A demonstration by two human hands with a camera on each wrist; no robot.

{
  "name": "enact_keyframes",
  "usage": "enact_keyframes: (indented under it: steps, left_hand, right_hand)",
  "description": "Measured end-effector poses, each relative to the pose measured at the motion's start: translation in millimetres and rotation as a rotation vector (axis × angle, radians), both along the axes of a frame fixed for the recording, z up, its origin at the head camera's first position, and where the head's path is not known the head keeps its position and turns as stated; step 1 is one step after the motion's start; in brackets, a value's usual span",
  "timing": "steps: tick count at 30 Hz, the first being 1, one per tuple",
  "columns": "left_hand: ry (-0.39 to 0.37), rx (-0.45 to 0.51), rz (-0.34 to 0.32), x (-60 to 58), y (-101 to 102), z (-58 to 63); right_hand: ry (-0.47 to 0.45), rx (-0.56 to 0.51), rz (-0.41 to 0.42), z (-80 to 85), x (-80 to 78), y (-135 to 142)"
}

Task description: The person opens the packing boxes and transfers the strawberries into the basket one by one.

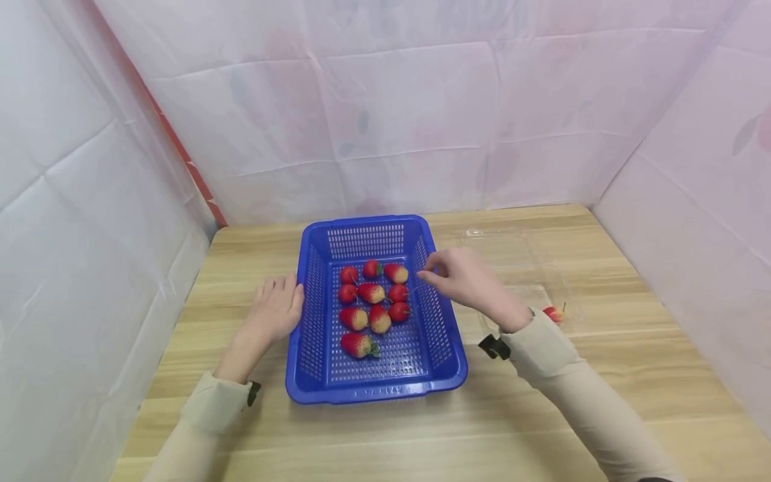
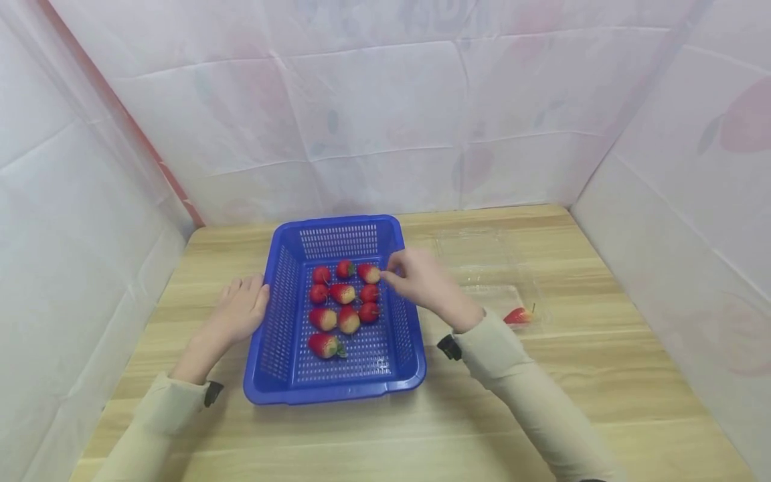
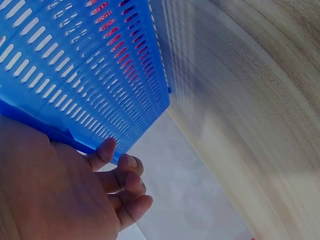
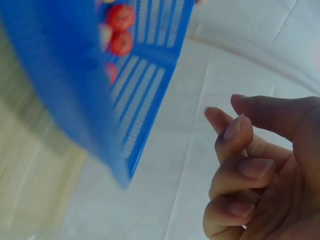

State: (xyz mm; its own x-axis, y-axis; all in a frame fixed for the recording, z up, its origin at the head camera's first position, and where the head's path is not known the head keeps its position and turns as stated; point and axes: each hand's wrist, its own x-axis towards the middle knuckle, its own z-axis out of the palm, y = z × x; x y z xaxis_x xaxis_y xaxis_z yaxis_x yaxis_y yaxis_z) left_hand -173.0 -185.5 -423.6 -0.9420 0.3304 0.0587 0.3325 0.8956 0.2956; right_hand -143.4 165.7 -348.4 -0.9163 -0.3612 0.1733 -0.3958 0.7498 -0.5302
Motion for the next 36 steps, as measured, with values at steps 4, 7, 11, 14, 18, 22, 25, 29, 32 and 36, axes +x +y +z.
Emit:
enact_keyframes:
  steps: [4, 7, 11, 14, 18, 22, 25, 29, 32, 36]
  left_hand:
    - [-0.001, 0.002, 0.002, -0.5, 0, -1.3]
    - [-0.003, 0.004, 0.002, -0.3, 0, -0.3]
    - [-0.004, 0.008, 0.001, 0.0, 1, 2.5]
    - [-0.004, 0.005, 0.001, 0.2, 1, 2.2]
    - [-0.006, 0.006, 0.005, 0.3, 0, 0.8]
    - [0.0, 0.008, 0.008, -0.3, 0, 0.6]
    - [0.003, 0.005, 0.007, -0.2, -1, 0.9]
    - [0.0, 0.007, 0.006, 0.0, -1, 1.5]
    - [0.0, 0.008, 0.004, 0.1, 0, 1.7]
    - [-0.003, 0.014, 0.001, 1.1, 1, 0.9]
  right_hand:
    - [0.02, 0.008, -0.065, -9.3, 4.3, 25]
    - [0.021, 0.037, -0.109, -16.0, 9.0, 46]
    - [0.016, 0.112, -0.149, -25.7, 15.4, 79]
    - [-0.017, 0.156, -0.169, -34.8, 20.9, 105]
    - [-0.088, 0.21, -0.203, -48.1, 28.3, 138]
    - [-0.13, 0.258, -0.225, -60.4, 33.6, 160]
    - [-0.165, 0.264, -0.224, -68.1, 35.2, 169]
    - [-0.173, 0.26, -0.221, -77.8, 33.4, 173]
    - [-0.169, 0.255, -0.231, -85.7, 30.4, 174]
    - [-0.194, 0.241, -0.257, -94.7, 27.4, 172]
